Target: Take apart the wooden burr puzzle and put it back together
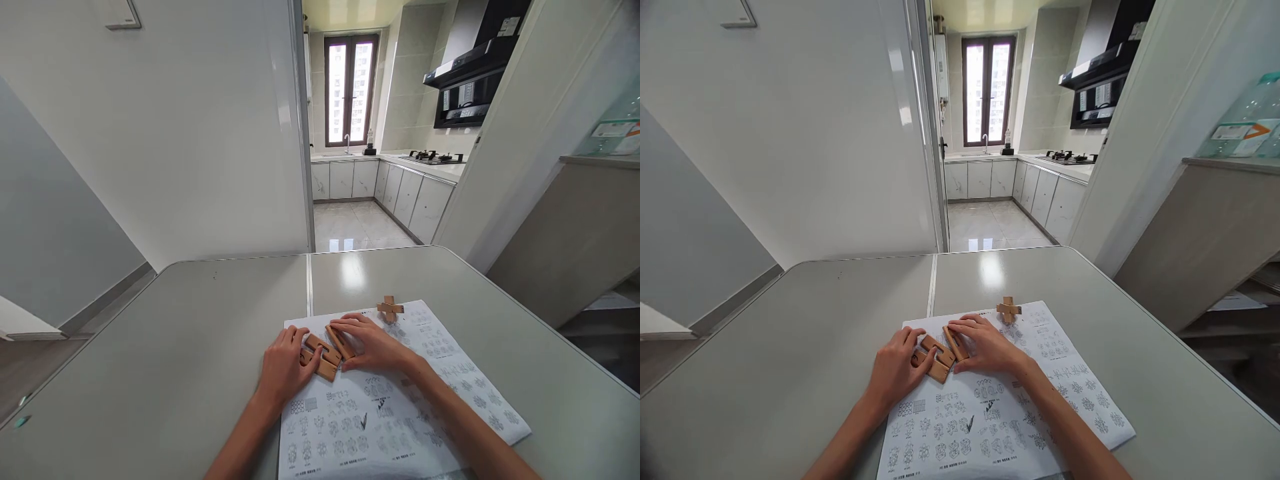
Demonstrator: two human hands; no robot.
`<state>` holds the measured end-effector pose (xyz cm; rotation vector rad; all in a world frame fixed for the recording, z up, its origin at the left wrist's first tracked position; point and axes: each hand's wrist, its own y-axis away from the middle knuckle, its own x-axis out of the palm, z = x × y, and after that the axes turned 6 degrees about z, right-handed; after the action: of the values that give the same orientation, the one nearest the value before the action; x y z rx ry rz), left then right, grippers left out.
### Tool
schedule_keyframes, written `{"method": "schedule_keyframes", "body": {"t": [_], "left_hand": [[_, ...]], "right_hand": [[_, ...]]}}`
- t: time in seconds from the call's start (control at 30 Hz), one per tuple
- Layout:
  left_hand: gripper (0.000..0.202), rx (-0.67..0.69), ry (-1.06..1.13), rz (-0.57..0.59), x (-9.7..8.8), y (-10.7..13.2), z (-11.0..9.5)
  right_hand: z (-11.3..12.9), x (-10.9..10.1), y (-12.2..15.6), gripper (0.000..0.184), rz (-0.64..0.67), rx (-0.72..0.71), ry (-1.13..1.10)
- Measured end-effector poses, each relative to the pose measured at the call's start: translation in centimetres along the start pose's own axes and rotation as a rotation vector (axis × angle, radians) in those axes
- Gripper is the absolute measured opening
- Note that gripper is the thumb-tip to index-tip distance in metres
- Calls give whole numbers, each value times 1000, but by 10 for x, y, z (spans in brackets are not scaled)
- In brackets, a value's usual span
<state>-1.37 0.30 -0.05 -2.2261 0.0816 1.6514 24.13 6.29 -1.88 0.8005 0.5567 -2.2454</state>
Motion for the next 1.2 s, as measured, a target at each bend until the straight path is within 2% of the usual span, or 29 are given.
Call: {"method": "schedule_keyframes", "body": {"t": [0.13, 0.33, 0.47, 0.67, 0.83, 0.93, 1.03, 1.2], "left_hand": [[30, 113, 45, -47, 1, -2, 1], [37, 205, 156, 9, 0, -1, 0], [47, 274, 202, 60, -4, 1, -2], [63, 395, 227, 168, -6, 1, -6], [72, 356, 278, 202, -7, 1, -8], [71, 310, 301, 195, -6, 0, -7], [64, 251, 288, 149, -1, -1, -3], [59, 162, 198, 61, 14, -2, 10]], "right_hand": [[-2, -6, 1, 85, 25, -20, -26], [-4, -13, 4, 63, 6, 29, -16], [-2, -7, 1, 48, -2, 8, -37], [5, 5, -4, 39, -14, -35, -106], [13, 8, -3, 48, -38, 25, -180], [15, 9, -3, 50, -57, 40, -258], [14, 12, -5, 50, -95, 78, -299], [11, 21, -7, 62, -174, 163, -287]]}}
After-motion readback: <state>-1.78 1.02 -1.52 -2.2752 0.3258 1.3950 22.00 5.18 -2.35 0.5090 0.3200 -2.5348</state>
